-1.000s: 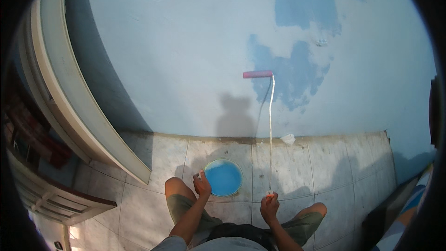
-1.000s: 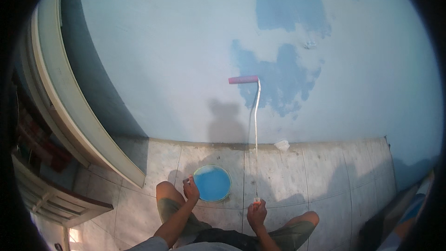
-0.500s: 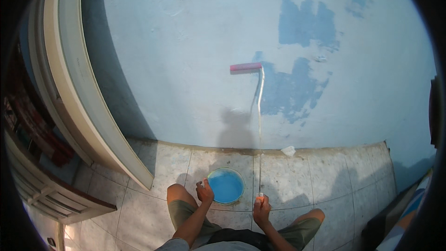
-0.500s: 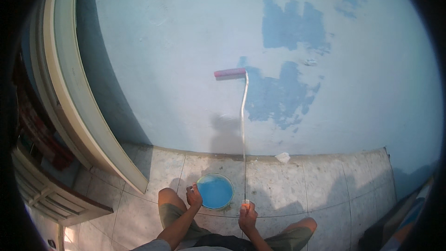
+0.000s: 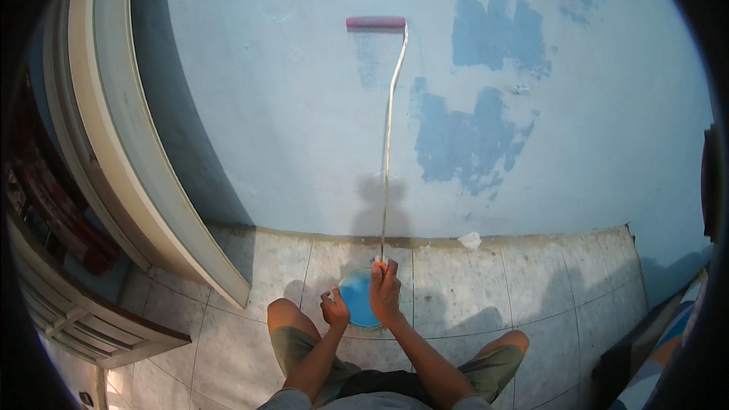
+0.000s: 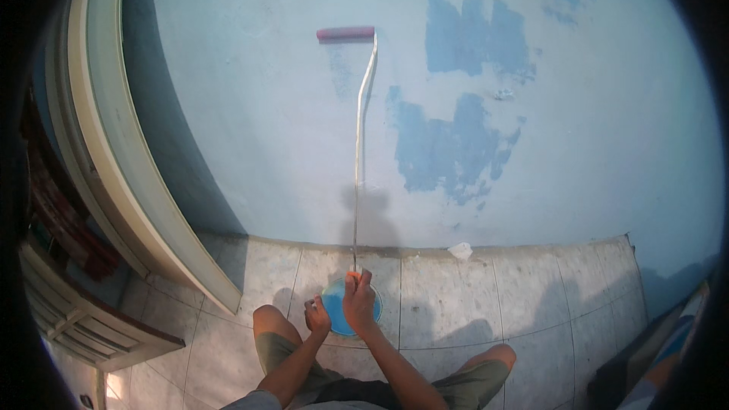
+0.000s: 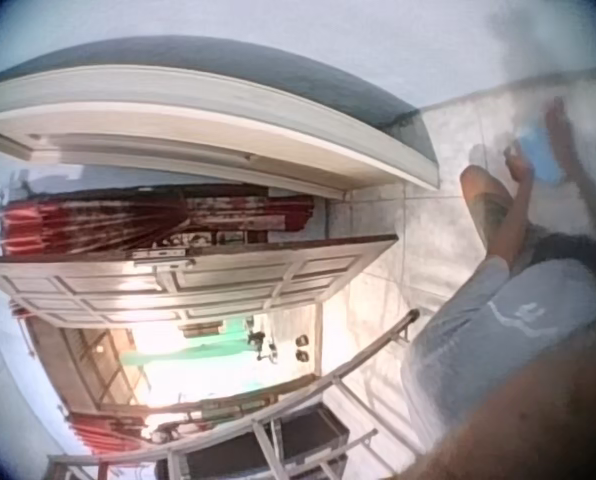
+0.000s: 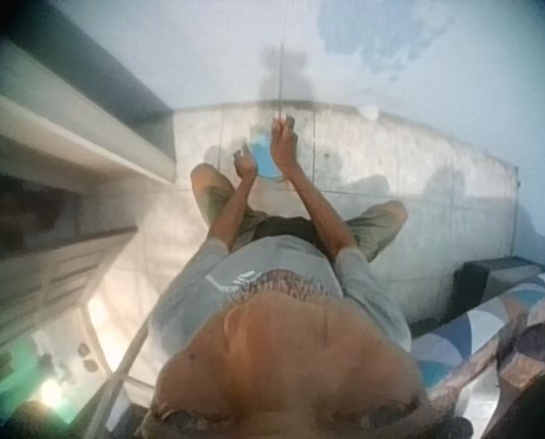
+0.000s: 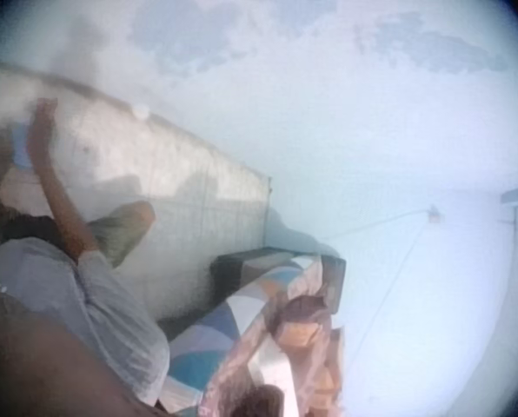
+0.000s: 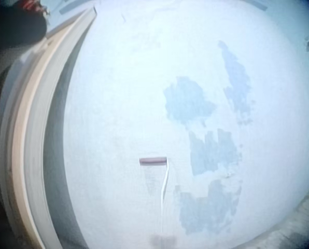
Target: The person moves a ladder into position, picks up a paint roller and bucket, then paints a wall with light blue paint. They repeatedly dip the roller into the bucket and apply paint in vertical strokes.
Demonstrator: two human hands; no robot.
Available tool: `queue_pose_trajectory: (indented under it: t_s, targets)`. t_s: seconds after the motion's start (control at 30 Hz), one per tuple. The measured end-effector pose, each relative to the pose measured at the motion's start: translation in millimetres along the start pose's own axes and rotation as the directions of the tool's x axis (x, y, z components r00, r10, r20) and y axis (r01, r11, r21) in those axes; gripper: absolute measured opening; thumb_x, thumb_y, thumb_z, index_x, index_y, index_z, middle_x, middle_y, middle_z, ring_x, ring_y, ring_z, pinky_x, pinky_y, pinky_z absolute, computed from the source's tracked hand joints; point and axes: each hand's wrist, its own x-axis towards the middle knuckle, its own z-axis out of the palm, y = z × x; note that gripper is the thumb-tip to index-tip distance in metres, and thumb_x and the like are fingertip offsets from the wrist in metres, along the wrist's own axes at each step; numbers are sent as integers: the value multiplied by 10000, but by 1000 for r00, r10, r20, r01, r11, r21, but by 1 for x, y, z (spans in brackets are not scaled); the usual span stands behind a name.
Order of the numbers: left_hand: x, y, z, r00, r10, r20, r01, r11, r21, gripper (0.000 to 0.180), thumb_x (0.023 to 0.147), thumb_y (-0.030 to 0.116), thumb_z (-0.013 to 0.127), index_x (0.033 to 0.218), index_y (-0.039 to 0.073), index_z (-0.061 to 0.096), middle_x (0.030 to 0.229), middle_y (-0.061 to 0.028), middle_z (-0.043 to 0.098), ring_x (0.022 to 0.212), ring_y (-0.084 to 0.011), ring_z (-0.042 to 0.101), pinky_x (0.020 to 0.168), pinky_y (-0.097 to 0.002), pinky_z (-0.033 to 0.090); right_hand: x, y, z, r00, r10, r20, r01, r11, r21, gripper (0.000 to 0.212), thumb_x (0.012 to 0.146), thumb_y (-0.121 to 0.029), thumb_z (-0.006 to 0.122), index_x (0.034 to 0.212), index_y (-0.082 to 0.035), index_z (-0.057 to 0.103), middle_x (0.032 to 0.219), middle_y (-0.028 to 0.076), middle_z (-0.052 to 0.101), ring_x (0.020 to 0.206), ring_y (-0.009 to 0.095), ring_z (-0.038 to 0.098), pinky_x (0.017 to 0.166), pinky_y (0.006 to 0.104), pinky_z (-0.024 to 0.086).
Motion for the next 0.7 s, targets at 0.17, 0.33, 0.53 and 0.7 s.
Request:
queue_pose_trajectory:
  t_s: [0.17,0.33,0.53,0.7]
  targets:
    - [-4,3,3,1000,-7,6,7,1000,-10,597,864,534,376,1114,0,470,989,-245,537,896,-382,535,781,-445,422,-41,33,1,999,31,-8,-31,996,-80,301,935,-293,385,982,3,367,702,169,556,583,294,580,498,360,434]
    - [-2,2,4,999,25,34,-24,999,-34,582,871,520,373,1104,-4,473,982,-250,537,898,-384,534,786,-445,421,-65,36,-11,998,60,29,-57,993,-103,291,938,-287,372,993,-2,362,689,157,534,592,288,570,494,364,432]
    - [2,-7,4,999,40,9,-40,998,-44,561,876,502,383,1102,-3,474,981,-250,538,899,-382,535,789,-443,421,19,-7,11,990,-140,-18,138,987,-85,304,938,-277,372,1041,8,347,630,157,492,535,267,544,440,347,403]
    - [1,-4,6,999,25,42,-24,999,-31,540,883,487,382,1107,5,471,987,-248,537,901,-374,536,786,-445,420,-40,39,-8,994,101,39,-95,986,-135,306,929,-272,391,1043,6,332,636,180,517,551,327,552,465,383,412]
